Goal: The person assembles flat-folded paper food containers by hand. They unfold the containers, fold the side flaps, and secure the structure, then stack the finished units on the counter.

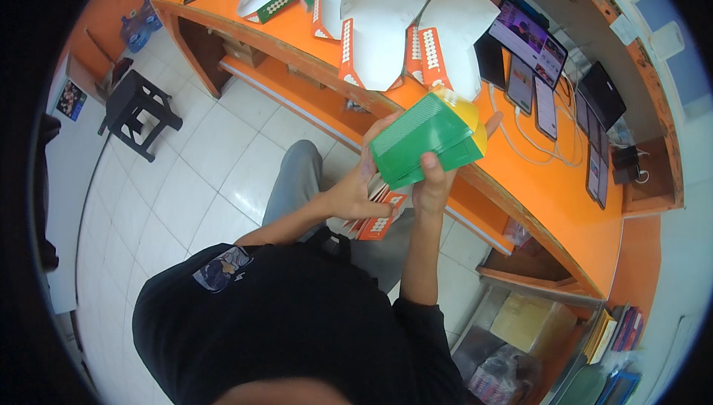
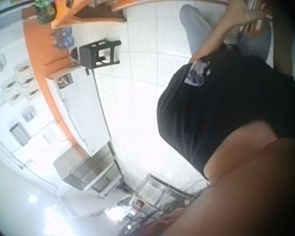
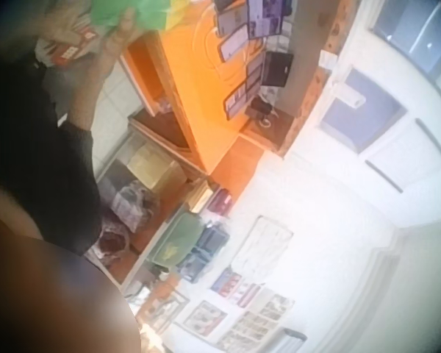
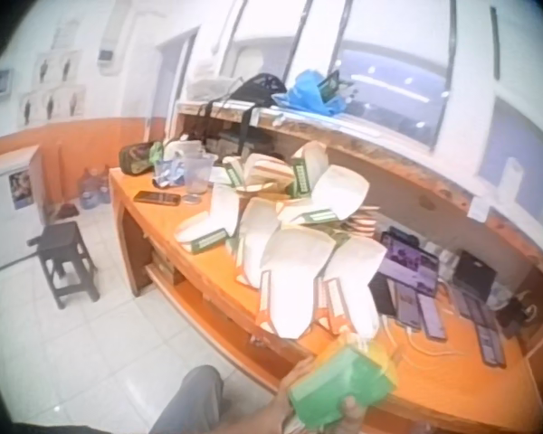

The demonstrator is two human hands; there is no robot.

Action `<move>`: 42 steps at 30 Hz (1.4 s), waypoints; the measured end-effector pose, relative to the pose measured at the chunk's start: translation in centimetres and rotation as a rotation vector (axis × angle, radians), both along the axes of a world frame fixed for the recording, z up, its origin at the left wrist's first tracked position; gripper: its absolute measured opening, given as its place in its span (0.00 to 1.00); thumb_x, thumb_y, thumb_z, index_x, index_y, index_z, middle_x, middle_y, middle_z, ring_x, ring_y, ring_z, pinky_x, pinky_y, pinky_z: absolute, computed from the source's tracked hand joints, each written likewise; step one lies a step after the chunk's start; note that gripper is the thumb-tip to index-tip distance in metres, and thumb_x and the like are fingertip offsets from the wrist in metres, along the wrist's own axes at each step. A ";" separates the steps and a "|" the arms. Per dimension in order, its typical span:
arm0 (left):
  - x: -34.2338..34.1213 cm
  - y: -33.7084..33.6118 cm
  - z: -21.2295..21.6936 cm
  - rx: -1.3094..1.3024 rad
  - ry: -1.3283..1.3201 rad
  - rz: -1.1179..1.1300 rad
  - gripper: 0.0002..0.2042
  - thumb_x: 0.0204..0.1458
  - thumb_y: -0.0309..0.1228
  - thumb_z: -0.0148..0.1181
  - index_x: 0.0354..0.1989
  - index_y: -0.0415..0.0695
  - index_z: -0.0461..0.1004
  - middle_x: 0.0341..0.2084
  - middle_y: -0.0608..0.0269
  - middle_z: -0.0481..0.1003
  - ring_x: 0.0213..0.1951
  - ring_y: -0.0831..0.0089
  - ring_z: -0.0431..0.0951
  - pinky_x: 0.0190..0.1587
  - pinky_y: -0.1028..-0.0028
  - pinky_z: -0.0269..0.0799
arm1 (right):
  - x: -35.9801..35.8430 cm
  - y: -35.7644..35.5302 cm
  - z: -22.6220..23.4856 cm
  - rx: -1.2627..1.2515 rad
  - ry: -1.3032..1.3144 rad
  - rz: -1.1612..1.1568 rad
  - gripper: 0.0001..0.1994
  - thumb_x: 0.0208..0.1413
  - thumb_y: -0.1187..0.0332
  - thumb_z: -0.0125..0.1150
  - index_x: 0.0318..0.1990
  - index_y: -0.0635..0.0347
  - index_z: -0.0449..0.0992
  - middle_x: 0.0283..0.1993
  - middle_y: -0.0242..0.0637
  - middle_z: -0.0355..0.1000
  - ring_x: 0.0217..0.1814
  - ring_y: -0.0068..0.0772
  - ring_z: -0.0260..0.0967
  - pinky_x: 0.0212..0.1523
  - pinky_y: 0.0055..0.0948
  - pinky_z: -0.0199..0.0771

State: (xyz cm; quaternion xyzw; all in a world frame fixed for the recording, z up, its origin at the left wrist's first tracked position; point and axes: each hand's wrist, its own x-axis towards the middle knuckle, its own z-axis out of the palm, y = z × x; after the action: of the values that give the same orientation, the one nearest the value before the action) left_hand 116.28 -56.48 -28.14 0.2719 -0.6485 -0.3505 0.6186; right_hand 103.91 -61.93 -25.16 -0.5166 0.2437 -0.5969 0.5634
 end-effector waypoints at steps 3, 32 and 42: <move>0.0 0.2 -0.2 0.039 0.003 -0.040 0.59 0.32 0.25 0.69 0.69 0.47 0.27 0.69 0.50 0.31 0.71 0.57 0.30 0.69 0.58 0.35 | -0.6 -0.5 0.6 -0.030 0.072 0.049 0.51 0.44 0.52 0.67 0.70 0.46 0.36 0.51 0.38 0.63 0.49 0.32 0.67 0.46 0.33 0.74; 7.5 3.3 -0.2 0.220 0.825 0.105 0.44 0.34 0.40 0.67 0.63 0.46 0.53 0.56 0.57 0.62 0.58 0.64 0.65 0.59 0.66 0.64 | 3.6 -10.7 13.3 -0.475 0.600 -0.252 0.32 0.47 0.58 0.70 0.58 0.58 0.66 0.51 0.44 0.67 0.53 0.36 0.65 0.53 0.34 0.66; 9.3 4.1 -0.5 0.118 0.705 0.183 0.45 0.32 0.42 0.69 0.63 0.47 0.53 0.58 0.55 0.61 0.59 0.62 0.63 0.60 0.65 0.63 | 9.9 -22.8 8.6 -0.230 0.877 -0.513 0.63 0.26 0.42 0.78 0.68 0.58 0.43 0.66 0.63 0.46 0.69 0.57 0.47 0.66 0.50 0.52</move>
State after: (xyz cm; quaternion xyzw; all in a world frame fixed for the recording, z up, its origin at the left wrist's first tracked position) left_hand 125.59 -52.37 -28.65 0.2264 -0.3471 -0.4028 0.8161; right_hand 113.80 -84.72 -16.60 -0.7005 0.5081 -0.4662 0.1837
